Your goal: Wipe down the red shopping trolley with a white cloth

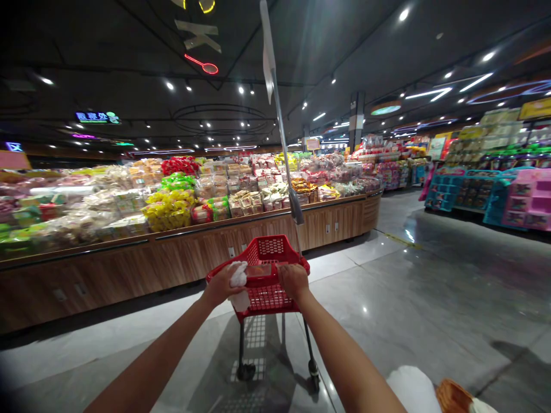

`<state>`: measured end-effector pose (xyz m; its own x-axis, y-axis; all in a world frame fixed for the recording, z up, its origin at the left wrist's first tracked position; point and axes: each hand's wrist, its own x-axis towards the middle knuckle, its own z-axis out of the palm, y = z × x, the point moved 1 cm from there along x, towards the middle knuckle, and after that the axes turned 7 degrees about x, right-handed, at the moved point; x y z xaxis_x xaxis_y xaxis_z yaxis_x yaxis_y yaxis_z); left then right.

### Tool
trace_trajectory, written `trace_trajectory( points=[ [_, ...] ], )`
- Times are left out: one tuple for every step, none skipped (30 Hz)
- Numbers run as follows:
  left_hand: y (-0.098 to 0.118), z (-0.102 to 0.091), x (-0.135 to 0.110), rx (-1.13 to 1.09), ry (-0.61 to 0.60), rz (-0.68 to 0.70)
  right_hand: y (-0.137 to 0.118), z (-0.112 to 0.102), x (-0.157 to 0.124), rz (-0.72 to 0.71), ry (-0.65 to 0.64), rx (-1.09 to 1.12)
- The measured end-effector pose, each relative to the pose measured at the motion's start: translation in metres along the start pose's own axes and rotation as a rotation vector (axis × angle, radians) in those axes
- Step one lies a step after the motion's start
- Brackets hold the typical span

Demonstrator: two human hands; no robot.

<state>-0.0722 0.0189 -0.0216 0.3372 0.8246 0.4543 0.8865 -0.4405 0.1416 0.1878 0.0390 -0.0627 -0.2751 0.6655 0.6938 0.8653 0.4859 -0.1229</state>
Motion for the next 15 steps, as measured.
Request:
trace_trajectory(
  points=[
    [0.004, 0.002, -0.001, 0.006, 0.002, 0.007, -0.001, 0.0, 0.0, 0.005, 0.004, 0.004],
    [0.011, 0.004, 0.0, 0.015, -0.002, 0.023, -0.002, 0.0, -0.001, 0.008, 0.007, 0.008],
    [0.022, 0.007, 0.004, 0.033, -0.006, 0.047, -0.003, 0.0, -0.001, 0.01, 0.011, 0.012],
    [0.036, 0.009, 0.01, 0.059, -0.001, 0.068, -0.003, -0.001, -0.002, 0.009, 0.012, 0.016],
    [0.05, 0.012, 0.017, 0.09, -0.004, 0.088, -0.004, -0.002, -0.002, 0.008, 0.011, 0.019],
    [0.064, 0.014, 0.025, 0.12, -0.017, 0.102, -0.004, -0.003, -0.002, 0.007, 0.007, 0.02],
    [0.075, 0.015, 0.033, 0.143, -0.042, 0.112, -0.003, -0.004, -0.003, 0.006, -0.002, 0.019],
    [0.083, 0.015, 0.04, 0.157, -0.073, 0.121, -0.002, -0.005, -0.003, 0.002, -0.016, 0.017],
    [0.087, 0.015, 0.045, 0.16, -0.106, 0.13, 0.0, -0.006, -0.003, -0.003, -0.032, 0.015],
    [0.086, 0.013, 0.047, 0.156, -0.132, 0.144, 0.004, -0.006, -0.003, -0.011, -0.05, 0.013],
    [0.08, 0.01, 0.046, 0.148, -0.146, 0.163, 0.008, -0.007, -0.003, -0.02, -0.067, 0.011],
    [0.07, 0.007, 0.043, 0.138, -0.145, 0.177, 0.013, -0.007, -0.003, -0.029, -0.081, 0.011],
    [0.058, 0.003, 0.038, 0.129, -0.138, 0.182, 0.02, -0.007, -0.003, -0.034, -0.091, 0.012],
    [0.043, -0.002, 0.031, 0.123, -0.13, 0.175, 0.026, -0.007, -0.003, -0.041, -0.104, 0.014],
    [0.029, -0.006, 0.023, 0.121, -0.126, 0.16, 0.033, -0.007, -0.003, -0.046, -0.119, 0.018]
  ],
)
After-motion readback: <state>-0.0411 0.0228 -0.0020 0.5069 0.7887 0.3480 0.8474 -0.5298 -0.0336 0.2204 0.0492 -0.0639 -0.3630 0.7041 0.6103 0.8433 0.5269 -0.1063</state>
